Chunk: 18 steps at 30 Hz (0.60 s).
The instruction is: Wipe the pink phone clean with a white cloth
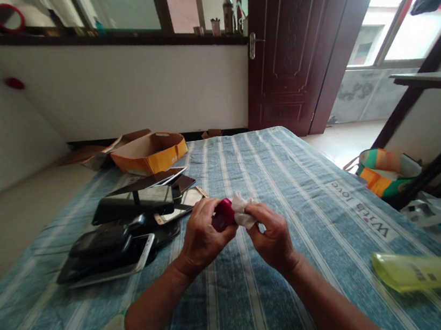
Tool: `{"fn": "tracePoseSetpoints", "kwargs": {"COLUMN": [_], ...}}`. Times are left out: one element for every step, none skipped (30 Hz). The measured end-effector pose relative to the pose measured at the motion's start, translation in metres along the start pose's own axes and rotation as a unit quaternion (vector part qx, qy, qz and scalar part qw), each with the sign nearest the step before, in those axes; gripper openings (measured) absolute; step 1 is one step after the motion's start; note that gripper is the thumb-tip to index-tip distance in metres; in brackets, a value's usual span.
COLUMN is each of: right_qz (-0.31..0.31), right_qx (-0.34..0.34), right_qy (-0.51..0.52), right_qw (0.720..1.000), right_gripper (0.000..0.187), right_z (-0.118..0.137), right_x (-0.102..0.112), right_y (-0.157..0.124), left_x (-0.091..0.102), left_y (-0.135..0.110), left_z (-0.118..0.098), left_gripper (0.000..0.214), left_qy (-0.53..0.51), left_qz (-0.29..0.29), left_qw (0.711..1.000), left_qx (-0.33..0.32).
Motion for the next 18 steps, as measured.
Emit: {"fn": "tracePoseSetpoints", "kwargs": {"right_qz": [0.012,0.021,0.028,0.030,0.029,0.025,0.019,0.012,0.003,-0.006,-0.016,-0.025,-0.033,-0.038,-0.040,-0.039,-0.037,-0.033], "right_qx": [0.009,0.018,0.025,0.029,0.027,0.022,0.012,0.001,-0.012,-0.024,-0.035,-0.042,-0.044,-0.043,-0.037,-0.030,-0.022,-0.016], "right_qy": [-0.008,-0.015,-0.019,-0.021,-0.021,-0.018,-0.013,-0.006,0.001,0.008,0.014,0.020,0.026,0.030,0.032,0.032,0.030,0.025], "right_qw": [1.000,1.000,0.999,0.999,0.999,0.999,1.000,1.000,1.000,1.000,0.999,0.999,0.998,0.998,0.998,0.998,0.999,0.999], "right_gripper": [0.014,0.014,0.013,0.013,0.012,0.012,0.011,0.011,0.011,0.010,0.010,0.009,0.009,0.009,0.009,0.010,0.011,0.012], "right_z": [0.003,0.005,0.007,0.008,0.007,0.005,0.003,0.000,-0.004,-0.007,-0.010,-0.011,-0.012,-0.012,-0.011,-0.010,-0.008,-0.007], "right_x": [-0.002,-0.004,-0.005,-0.005,-0.005,-0.004,-0.002,-0.001,0.000,0.002,0.003,0.004,0.005,0.005,0.005,0.004,0.003,0.002], "right_y": [0.000,-0.001,-0.001,-0.001,-0.001,0.000,0.000,0.001,0.002,0.002,0.003,0.003,0.003,0.002,0.002,0.001,0.001,0.000], "left_x": [0.000,0.001,0.001,0.001,0.001,0.001,0.001,0.002,0.001,0.001,0.000,-0.002,-0.003,-0.004,-0.006,-0.009,-0.012,-0.016], "left_y": [0.000,0.000,-0.001,-0.001,-0.002,-0.002,-0.003,-0.004,-0.005,-0.007,-0.008,-0.010,-0.012,-0.014,-0.016,-0.018,-0.020,-0.023], "left_z": [0.000,0.001,0.002,0.003,0.005,0.007,0.010,0.013,0.016,0.020,0.023,0.026,0.028,0.031,0.033,0.035,0.038,0.040], "left_gripper": [0.030,0.031,0.032,0.032,0.032,0.031,0.031,0.031,0.032,0.034,0.036,0.039,0.042,0.047,0.051,0.055,0.057,0.056], "left_qy": [0.000,-0.001,-0.001,-0.004,-0.010,-0.022,-0.039,-0.064,-0.095,-0.129,-0.163,-0.192,-0.218,-0.240,-0.260,-0.281,-0.302,-0.324], "left_qz": [-0.004,-0.006,-0.008,-0.011,-0.015,-0.020,-0.026,-0.034,-0.043,-0.051,-0.058,-0.066,-0.075,-0.084,-0.093,-0.102,-0.109,-0.114], "left_qw": [1.000,1.000,1.000,1.000,1.000,0.999,0.998,0.995,0.990,0.983,0.973,0.963,0.952,0.941,0.930,0.919,0.906,0.891], "left_qx": [0.000,0.002,0.006,0.012,0.021,0.034,0.051,0.072,0.097,0.124,0.151,0.177,0.201,0.222,0.241,0.258,0.276,0.295]}}
Point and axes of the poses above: each hand's wrist, its own y-axis towards the middle knuckle, its own x-axis out of the back of the hand, z = x × y, the point moved 9 cm from there along y, towards the middle knuckle, and after that the axes turned 15 degrees about -x, right-handed, at the moved point
